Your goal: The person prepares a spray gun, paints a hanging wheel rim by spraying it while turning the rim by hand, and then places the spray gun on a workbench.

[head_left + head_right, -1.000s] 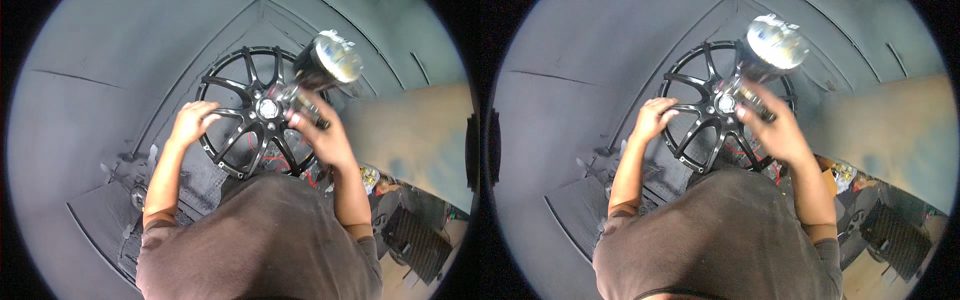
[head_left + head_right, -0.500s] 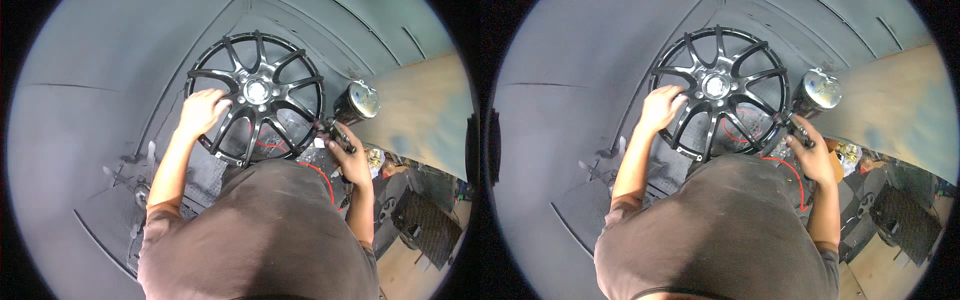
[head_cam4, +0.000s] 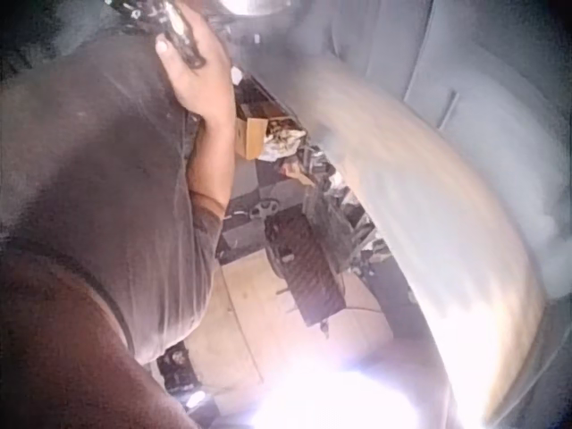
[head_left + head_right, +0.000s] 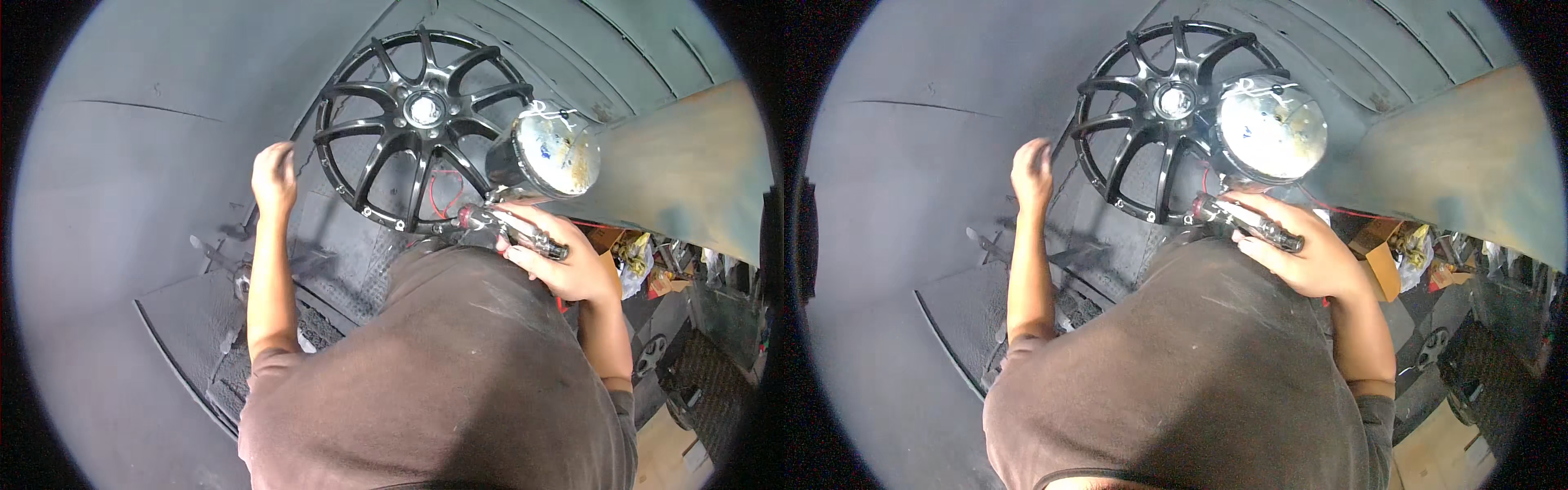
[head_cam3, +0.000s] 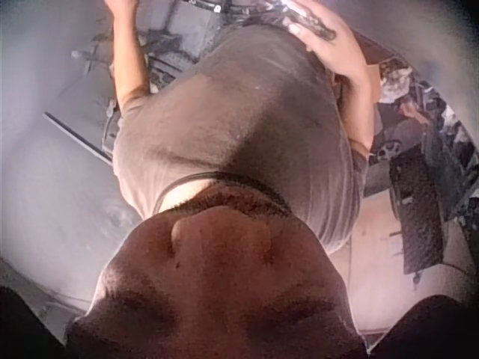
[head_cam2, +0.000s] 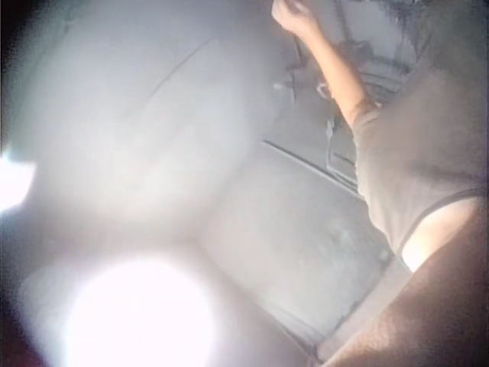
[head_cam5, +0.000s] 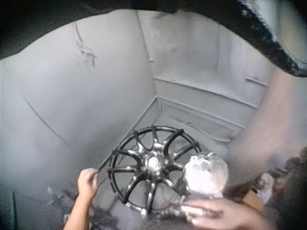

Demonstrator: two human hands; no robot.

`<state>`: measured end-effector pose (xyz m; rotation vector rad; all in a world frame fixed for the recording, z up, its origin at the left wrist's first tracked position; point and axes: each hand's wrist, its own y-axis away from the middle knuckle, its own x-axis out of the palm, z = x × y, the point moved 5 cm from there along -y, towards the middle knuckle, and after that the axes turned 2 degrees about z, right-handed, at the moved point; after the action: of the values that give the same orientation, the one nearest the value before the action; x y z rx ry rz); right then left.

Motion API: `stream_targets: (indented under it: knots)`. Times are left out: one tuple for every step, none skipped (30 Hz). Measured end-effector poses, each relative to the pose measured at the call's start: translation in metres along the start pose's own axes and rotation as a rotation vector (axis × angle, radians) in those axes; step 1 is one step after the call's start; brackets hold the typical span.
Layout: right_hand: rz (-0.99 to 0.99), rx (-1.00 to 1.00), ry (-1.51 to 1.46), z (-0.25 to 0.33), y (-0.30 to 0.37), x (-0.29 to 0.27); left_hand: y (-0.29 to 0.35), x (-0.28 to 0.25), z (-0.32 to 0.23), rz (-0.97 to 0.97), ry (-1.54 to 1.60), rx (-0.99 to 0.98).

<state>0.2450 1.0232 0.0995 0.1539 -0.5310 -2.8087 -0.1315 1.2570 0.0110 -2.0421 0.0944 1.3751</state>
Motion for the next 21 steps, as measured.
stream_targets:
  knots:
    - [0.005, 0.103, -0.082, -0.006, 0.008, -0.001, 0.011, -0.011, -0.007, -0.003, 0.117, -0.138]
    - [0.005, 0.103, -0.084, -0.014, 0.013, 0.0, 0.019, -0.018, -0.029, -0.001, 0.116, -0.137]
    - [-0.032, 0.036, -0.139, -0.023, 0.018, -0.001, 0.027, -0.022, -0.062, 0.095, 0.159, -0.047]
    - [-0.075, -0.028, -0.187, -0.026, 0.021, -0.004, 0.031, -0.015, -0.089, 0.187, 0.212, 0.045]
    - [-0.089, -0.023, -0.171, -0.025, 0.023, -0.005, 0.035, -0.004, -0.107, 0.204, 0.149, 0.103]
    - [-0.08, -0.028, -0.171, -0.025, 0.025, -0.007, 0.038, 0.006, -0.12, 0.224, 0.084, 0.16]
    - [-0.06, -0.025, -0.14, -0.026, 0.026, -0.006, 0.038, 0.014, -0.123, 0.221, 0.077, 0.156]
    - [-0.041, -0.023, -0.109, -0.027, 0.026, -0.006, 0.033, 0.025, -0.118, 0.267, -0.024, 0.05]
    - [-0.037, -0.025, -0.109, -0.029, 0.028, -0.004, 0.027, 0.036, -0.113, 0.316, -0.121, -0.056]
    - [-0.034, -0.045, -0.112, -0.028, 0.029, -0.002, 0.015, 0.041, -0.119, 0.242, -0.195, -0.031]
    - [-0.023, -0.069, -0.112, -0.028, 0.029, 0.0, 0.002, 0.045, -0.124, 0.308, -0.226, -0.092]
    - [-0.019, -0.073, -0.108, -0.026, 0.031, 0.0, -0.013, 0.048, -0.133, 0.288, -0.21, -0.093]
    - [-0.018, -0.075, -0.082, -0.026, 0.03, -0.001, -0.028, 0.053, -0.142, 0.333, -0.243, -0.128]
    - [-0.018, -0.078, -0.061, -0.026, 0.027, -0.001, -0.037, 0.057, -0.148, 0.379, -0.277, -0.16]
    - [-0.009, -0.083, -0.063, -0.025, 0.026, -0.001, -0.035, 0.057, -0.149, 0.379, -0.286, -0.166]
    - [0.018, -0.078, -0.048, -0.024, 0.025, 0.0, -0.031, 0.056, -0.148, 0.322, -0.201, -0.183]
    - [0.046, -0.073, -0.034, -0.023, 0.024, 0.001, -0.026, 0.055, -0.145, 0.266, -0.118, -0.2]
    - [0.046, -0.074, -0.039, -0.025, 0.024, 0.0, -0.017, 0.055, -0.142, 0.269, -0.121, -0.198]
    - [0.052, -0.078, -0.043, -0.027, 0.025, -0.003, -0.004, 0.051, -0.138, 0.259, -0.108, -0.182]
    - [0.056, -0.082, -0.048, -0.029, 0.025, -0.005, 0.011, 0.047, -0.134, 0.25, -0.093, -0.165]
    - [0.052, -0.082, -0.053, -0.031, 0.025, -0.006, 0.027, 0.041, -0.127, 0.239, -0.071, -0.148]
